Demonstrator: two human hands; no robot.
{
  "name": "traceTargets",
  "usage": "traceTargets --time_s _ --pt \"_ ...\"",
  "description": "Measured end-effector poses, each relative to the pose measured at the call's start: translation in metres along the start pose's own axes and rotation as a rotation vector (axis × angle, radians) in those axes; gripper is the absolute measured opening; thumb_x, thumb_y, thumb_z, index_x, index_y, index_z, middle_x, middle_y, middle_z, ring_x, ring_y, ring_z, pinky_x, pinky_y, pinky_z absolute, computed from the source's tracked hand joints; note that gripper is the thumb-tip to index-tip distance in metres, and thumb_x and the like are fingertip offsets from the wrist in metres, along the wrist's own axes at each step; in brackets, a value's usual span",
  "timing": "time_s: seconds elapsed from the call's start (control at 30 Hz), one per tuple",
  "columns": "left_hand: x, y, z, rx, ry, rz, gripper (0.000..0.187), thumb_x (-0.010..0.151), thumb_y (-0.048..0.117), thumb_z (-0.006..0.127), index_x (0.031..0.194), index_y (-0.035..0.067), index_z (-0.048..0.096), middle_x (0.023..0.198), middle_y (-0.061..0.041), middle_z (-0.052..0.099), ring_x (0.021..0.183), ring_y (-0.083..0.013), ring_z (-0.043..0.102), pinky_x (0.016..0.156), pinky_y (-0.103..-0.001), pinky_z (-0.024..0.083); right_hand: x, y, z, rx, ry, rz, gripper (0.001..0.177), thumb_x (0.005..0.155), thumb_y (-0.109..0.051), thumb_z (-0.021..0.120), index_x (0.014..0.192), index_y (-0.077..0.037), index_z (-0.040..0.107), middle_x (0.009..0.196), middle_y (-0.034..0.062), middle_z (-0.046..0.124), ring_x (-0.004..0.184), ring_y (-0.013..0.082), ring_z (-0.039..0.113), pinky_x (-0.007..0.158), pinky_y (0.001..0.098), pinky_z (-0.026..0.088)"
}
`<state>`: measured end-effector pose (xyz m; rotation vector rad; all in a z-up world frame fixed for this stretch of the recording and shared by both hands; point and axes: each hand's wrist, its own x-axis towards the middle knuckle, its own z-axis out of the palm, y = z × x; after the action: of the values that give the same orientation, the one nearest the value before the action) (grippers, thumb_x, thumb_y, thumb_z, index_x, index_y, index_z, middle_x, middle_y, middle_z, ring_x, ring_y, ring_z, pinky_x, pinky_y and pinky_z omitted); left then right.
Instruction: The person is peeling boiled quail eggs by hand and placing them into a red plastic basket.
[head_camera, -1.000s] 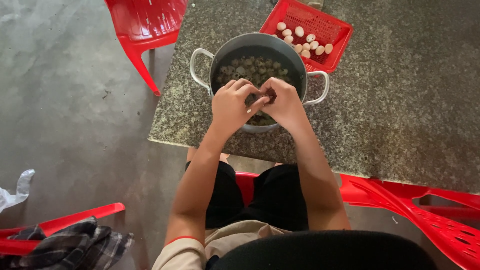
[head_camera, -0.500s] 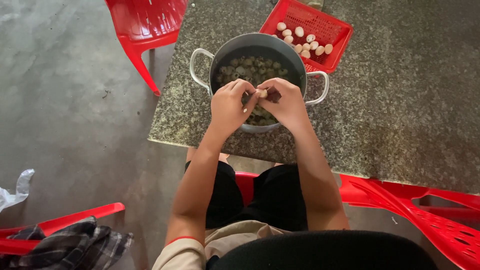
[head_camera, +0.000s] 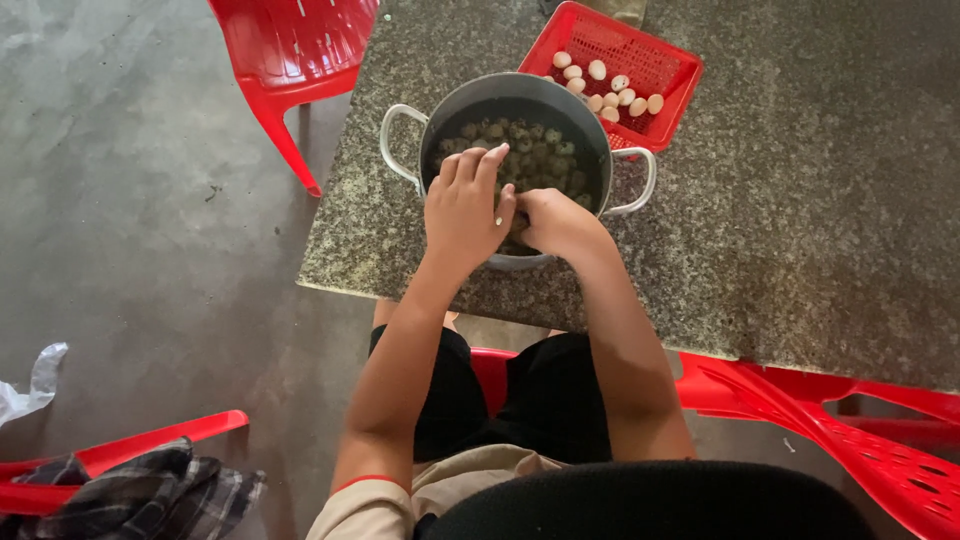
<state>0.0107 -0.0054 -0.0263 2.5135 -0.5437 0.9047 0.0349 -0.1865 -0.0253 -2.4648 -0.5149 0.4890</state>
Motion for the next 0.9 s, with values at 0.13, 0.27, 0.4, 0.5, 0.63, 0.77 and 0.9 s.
traceTargets --time_s 0.13,0.27,0.4,0.5,0.63,0.77,0.9 --pt "-0.005 -0.009 0.016 0.021 0.013 -0.022 0.051 0.096 0.035 0.072 0.141 0.013 0.064 0.116 -0.010 0.066 0.113 -0.0306 0.065 0.080 -0.042 0.059 0.006 0.000 0.010 -0.059 0.110 0.154 0.017 0.089 -0.021 0.069 0.103 -0.016 0.075 0.091 0.0068 0.076 0.090 0.0305 0.074 0.073 0.0416 0.059" --pt "-0.006 -0.007 0.014 -0.005 0.009 -0.039 0.050 0.097 0.037 0.071 0.141 0.014 0.063 0.114 -0.011 0.068 0.111 -0.0312 0.066 0.081 -0.043 0.059 -0.009 -0.017 0.004 -0.028 0.151 0.059 0.014 0.084 -0.012 0.064 0.092 -0.003 0.071 0.085 0.0195 0.074 0.085 0.0417 0.071 0.073 0.0500 0.058" --pt "-0.012 -0.007 0.029 0.177 -0.087 -0.134 0.042 0.084 0.034 0.075 0.123 0.018 0.070 0.102 -0.004 0.067 0.101 -0.0280 0.065 0.074 -0.043 0.056 0.009 -0.010 -0.008 -0.128 0.295 -0.119 0.025 0.076 -0.006 0.070 0.100 -0.008 0.073 0.093 0.0188 0.073 0.096 0.0433 0.071 0.081 0.0534 0.059" --pt "-0.027 -0.009 0.069 0.102 -0.417 -0.137 0.044 0.076 0.041 0.083 0.109 0.015 0.071 0.095 -0.009 0.069 0.094 -0.0339 0.069 0.075 -0.051 0.057 0.018 -0.011 -0.033 -0.265 0.479 -0.103 0.018 0.087 -0.012 0.056 0.096 -0.010 0.071 0.087 0.0192 0.069 0.092 0.0424 0.070 0.082 0.0540 0.058" --pt "0.000 0.005 0.033 0.009 -0.619 -0.131 0.052 0.084 0.051 0.079 0.118 0.013 0.071 0.104 -0.013 0.072 0.103 -0.0394 0.071 0.085 -0.057 0.057 0.054 -0.001 -0.088 -0.356 0.664 -0.150 0.011 0.092 -0.009 0.054 0.091 -0.004 0.064 0.082 0.0216 0.064 0.087 0.0466 0.068 0.080 0.0552 0.055" --pt "0.018 0.011 -0.005 -0.065 -0.794 -0.175 0.054 0.095 0.054 0.077 0.134 0.018 0.070 0.118 -0.009 0.074 0.114 -0.0363 0.067 0.085 -0.054 0.059 0.088 0.044 -0.125 -0.247 0.574 0.202 0.017 0.089 -0.020 0.061 0.093 -0.005 0.069 0.093 0.0212 0.071 0.091 0.0401 0.068 0.074 0.0486 0.050" --pt "0.021 0.019 -0.017 -0.168 -0.741 -0.082 0.057 0.097 0.044 0.073 0.139 0.007 0.064 0.122 -0.023 0.070 0.117 -0.0449 0.070 0.092 -0.056 0.061 0.121 0.113 -0.123 -0.418 0.350 0.557 0.048 0.087 -0.047 0.065 0.117 -0.011 0.073 0.116 0.0243 0.072 0.112 0.0432 0.070 0.091 0.0578 0.058"
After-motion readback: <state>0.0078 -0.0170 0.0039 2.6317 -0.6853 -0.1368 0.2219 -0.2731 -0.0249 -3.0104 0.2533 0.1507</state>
